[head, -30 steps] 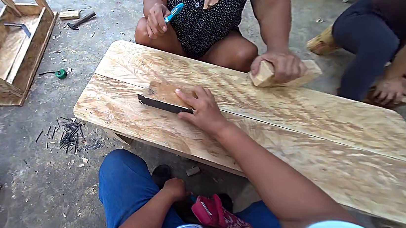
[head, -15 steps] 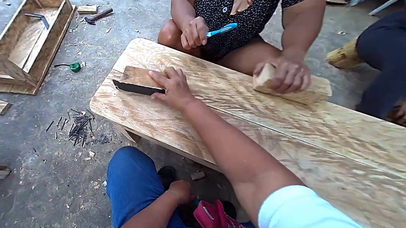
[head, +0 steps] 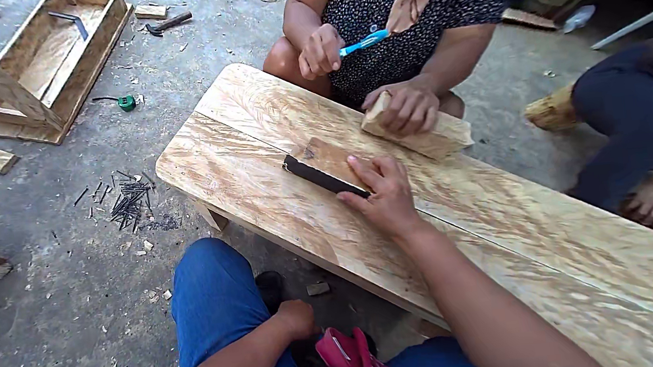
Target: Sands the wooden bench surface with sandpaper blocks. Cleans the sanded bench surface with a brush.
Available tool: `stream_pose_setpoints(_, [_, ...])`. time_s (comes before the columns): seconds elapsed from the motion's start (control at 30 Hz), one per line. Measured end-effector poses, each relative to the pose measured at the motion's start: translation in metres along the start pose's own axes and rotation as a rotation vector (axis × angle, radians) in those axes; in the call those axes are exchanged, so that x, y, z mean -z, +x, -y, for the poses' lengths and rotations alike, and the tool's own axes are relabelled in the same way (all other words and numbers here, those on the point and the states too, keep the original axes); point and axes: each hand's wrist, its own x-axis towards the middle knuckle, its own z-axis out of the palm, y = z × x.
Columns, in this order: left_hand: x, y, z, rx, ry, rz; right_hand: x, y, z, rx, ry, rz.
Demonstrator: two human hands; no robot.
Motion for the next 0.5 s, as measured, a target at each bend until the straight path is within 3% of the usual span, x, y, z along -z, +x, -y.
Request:
stream_pose_setpoints(0.13, [0.006, -0.005, -0.003, 0.005, -0.03, -0.016, -0.051, 0.078, 0.051, 0.028, 0.017, -0.023])
stream_pose_setpoints(0.27, [0.01, -0.002, -0.005, 0.011, 0.006, -0.016, -0.077, 0.137, 0.093, -0.058, 0.001, 0.13])
stream_pose_setpoints(0.37, [0.007, 0.002, -0.004, 0.014, 0.012, -0.033, -0.065, 0.125, 0.085, -0.026, 0.002, 0.163])
stream_pose_setpoints(0.5, [0.003, 0.003, -0.007, 0.012, 0.004, -0.029, -0.019, 0.048, 0.028, -0.015, 0.01, 0.106])
